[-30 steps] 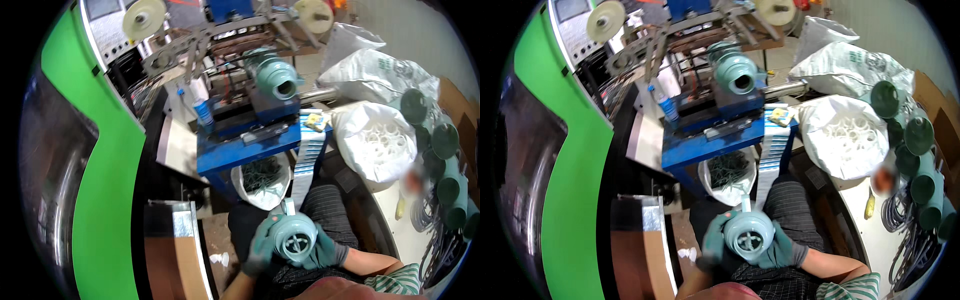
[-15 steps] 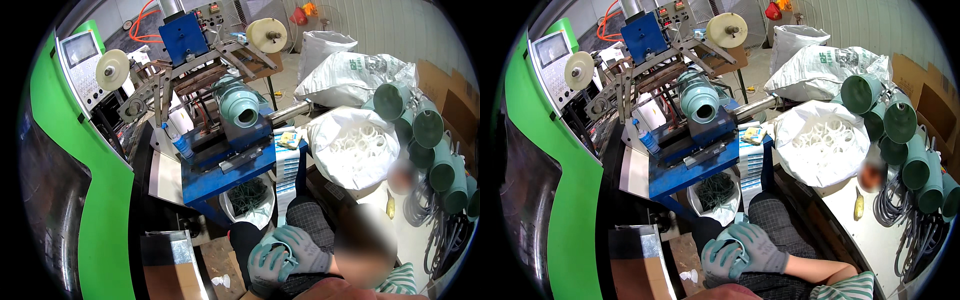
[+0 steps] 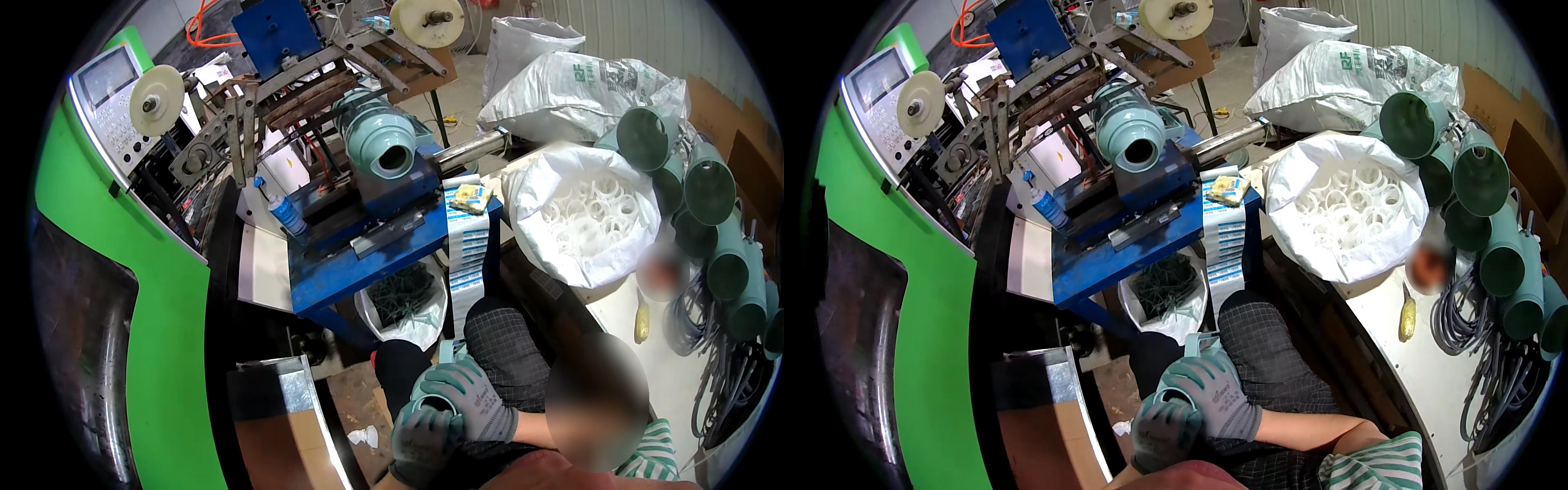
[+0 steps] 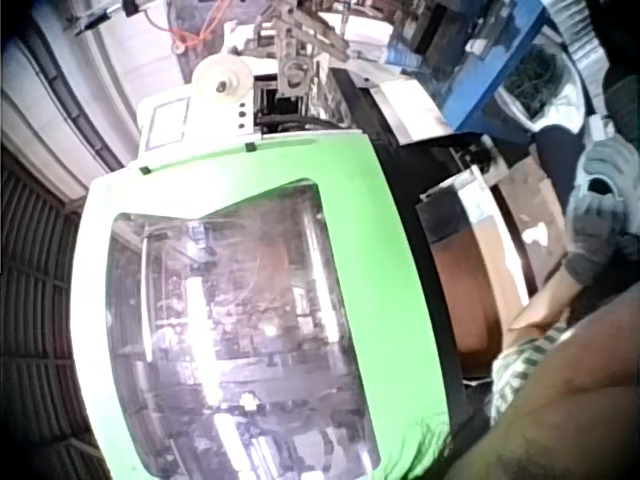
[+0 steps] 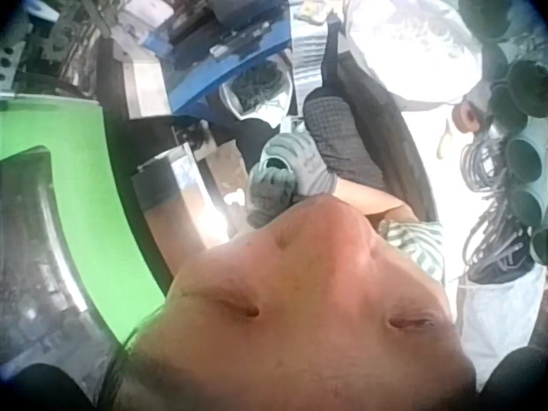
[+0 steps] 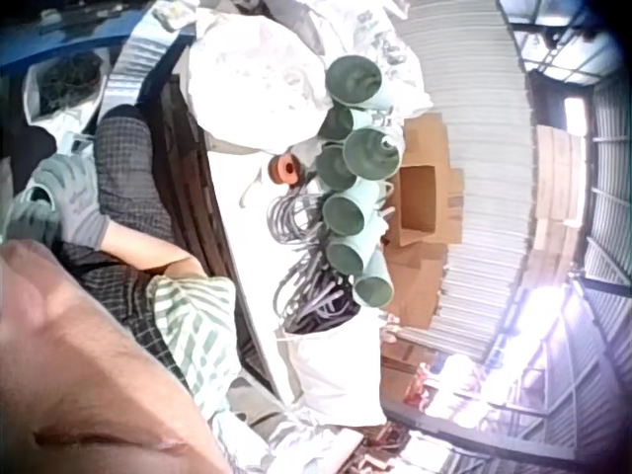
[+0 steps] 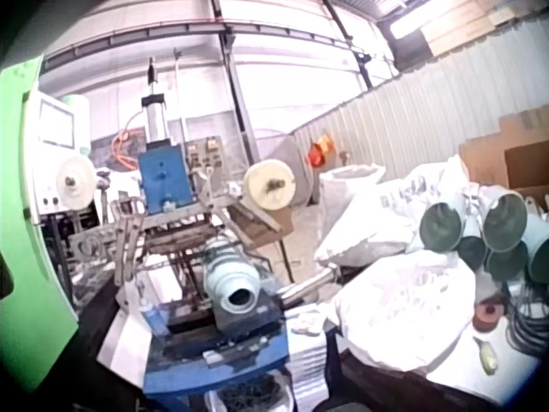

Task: The person assembles light blue plastic watering cans by hand. They pick up a can body, insert a white circular ring into the opening, and then attach a grey handle to the top. The process is repeated for multiple units, with finished cans placed on a nearby table.

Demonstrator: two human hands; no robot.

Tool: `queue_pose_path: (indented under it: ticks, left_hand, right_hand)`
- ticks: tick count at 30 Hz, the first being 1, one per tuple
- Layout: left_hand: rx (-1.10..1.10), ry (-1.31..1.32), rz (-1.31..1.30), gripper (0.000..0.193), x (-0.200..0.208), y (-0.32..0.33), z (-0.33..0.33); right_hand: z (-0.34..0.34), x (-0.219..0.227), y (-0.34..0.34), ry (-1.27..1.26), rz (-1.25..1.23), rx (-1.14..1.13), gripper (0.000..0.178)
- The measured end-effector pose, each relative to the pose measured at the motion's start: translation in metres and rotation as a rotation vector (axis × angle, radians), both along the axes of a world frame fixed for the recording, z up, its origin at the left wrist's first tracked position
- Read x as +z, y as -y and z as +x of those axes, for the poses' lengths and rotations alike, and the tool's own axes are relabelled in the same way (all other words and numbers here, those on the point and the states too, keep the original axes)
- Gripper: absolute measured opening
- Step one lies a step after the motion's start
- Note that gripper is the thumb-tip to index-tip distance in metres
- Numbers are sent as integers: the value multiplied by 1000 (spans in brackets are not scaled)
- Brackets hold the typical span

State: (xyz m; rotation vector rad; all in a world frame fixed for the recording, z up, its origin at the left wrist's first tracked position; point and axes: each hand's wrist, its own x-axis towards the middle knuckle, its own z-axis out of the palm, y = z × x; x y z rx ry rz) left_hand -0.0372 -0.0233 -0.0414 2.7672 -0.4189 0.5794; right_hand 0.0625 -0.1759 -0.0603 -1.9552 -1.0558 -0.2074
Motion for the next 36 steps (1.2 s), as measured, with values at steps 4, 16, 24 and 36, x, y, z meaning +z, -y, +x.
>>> queue_pose_path:
  ticks: [4,16,24,36]
  left_hand:
    - [-129,207,112,24,39,1,18]
    - [-3,-49,-198,38,12,3,-12]
    - [-249,-137,-209,50,30,1,6]
    - [-54,419,1,84,17,-54,50]
  right_hand:
    - [2,-8,5,10,26,-12,59]
    - [6,-9,3,14,39,63,61]
    - [43,-4,30,-101,36,427,80]
    - [96,36,-17,-7,137,356,79]
